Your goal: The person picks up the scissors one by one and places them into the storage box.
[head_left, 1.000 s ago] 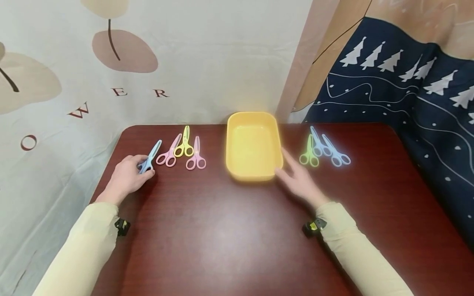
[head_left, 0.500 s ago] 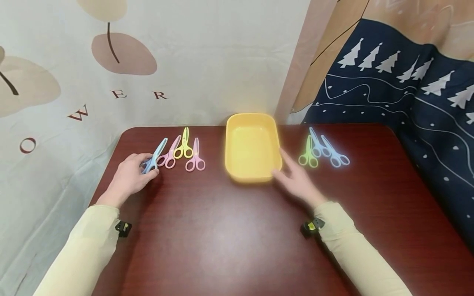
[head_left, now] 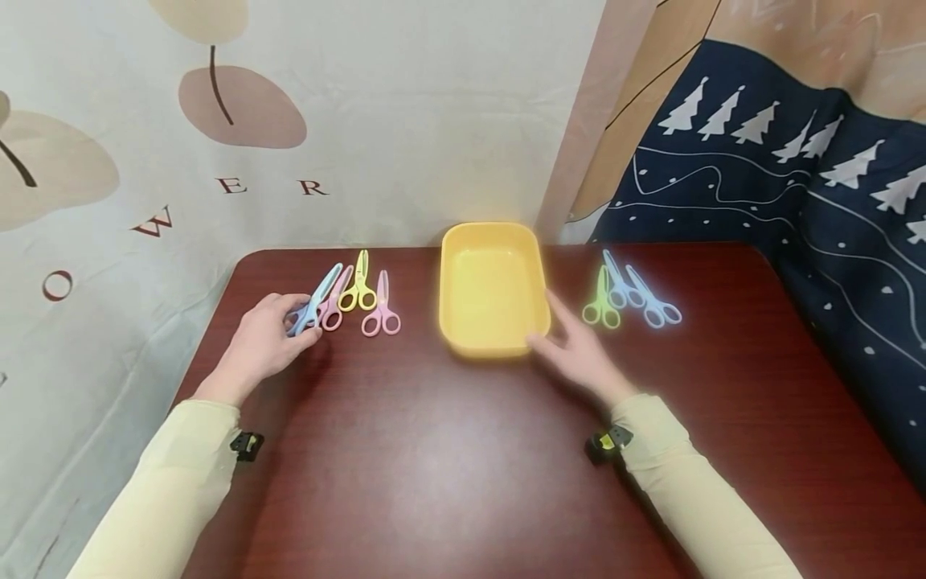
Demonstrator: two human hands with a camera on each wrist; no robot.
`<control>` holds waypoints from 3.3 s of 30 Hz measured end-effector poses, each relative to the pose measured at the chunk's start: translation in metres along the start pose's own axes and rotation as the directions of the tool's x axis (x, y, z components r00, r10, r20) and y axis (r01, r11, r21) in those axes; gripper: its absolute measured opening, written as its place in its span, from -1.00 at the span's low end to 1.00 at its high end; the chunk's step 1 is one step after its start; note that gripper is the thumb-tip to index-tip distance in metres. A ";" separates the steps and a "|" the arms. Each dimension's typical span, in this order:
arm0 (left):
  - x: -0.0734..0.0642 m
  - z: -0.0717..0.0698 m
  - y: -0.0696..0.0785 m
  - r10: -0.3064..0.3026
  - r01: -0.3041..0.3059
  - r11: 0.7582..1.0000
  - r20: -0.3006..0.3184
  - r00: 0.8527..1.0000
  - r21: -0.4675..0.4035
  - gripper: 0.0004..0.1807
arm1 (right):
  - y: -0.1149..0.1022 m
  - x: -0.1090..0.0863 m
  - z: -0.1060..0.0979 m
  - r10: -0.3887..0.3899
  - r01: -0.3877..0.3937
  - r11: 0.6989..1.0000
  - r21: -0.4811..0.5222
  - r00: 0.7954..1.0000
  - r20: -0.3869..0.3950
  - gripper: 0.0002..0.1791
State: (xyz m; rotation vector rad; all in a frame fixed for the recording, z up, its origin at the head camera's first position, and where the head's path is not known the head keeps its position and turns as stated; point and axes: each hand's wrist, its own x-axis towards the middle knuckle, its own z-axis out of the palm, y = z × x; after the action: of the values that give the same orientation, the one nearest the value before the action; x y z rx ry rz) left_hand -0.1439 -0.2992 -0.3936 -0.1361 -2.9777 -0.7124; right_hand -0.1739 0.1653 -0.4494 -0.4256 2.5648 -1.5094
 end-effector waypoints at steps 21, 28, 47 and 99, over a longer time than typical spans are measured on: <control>0.009 0.002 0.031 0.060 -0.060 0.998 -0.004 0.998 -0.036 -0.44 | -0.004 -0.001 0.002 0.012 -0.011 0.999 0.031 1.000 -0.014 0.00; 0.011 0.001 0.039 0.076 -0.076 0.996 0.005 0.997 -0.044 -0.43 | -0.007 0.000 0.002 0.010 -0.010 0.999 0.035 1.000 -0.017 0.03; 0.017 0.006 0.061 0.132 -0.131 0.990 0.022 0.991 -0.053 -0.41 | -0.008 0.000 0.004 0.044 -0.045 0.999 -0.021 0.999 -0.031 0.08; 0.043 0.035 0.129 0.285 -0.268 0.950 0.092 0.954 -0.161 -0.46 | -0.008 -0.001 0.004 0.063 -0.062 0.998 0.018 0.997 -0.033 0.10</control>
State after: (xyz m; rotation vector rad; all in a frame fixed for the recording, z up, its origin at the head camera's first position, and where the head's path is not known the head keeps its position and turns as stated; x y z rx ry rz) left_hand -0.1751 -0.1660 -0.3629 -0.6108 -2.9186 -0.9127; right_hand -0.1709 0.1586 -0.4445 -0.3174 2.5634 -1.5289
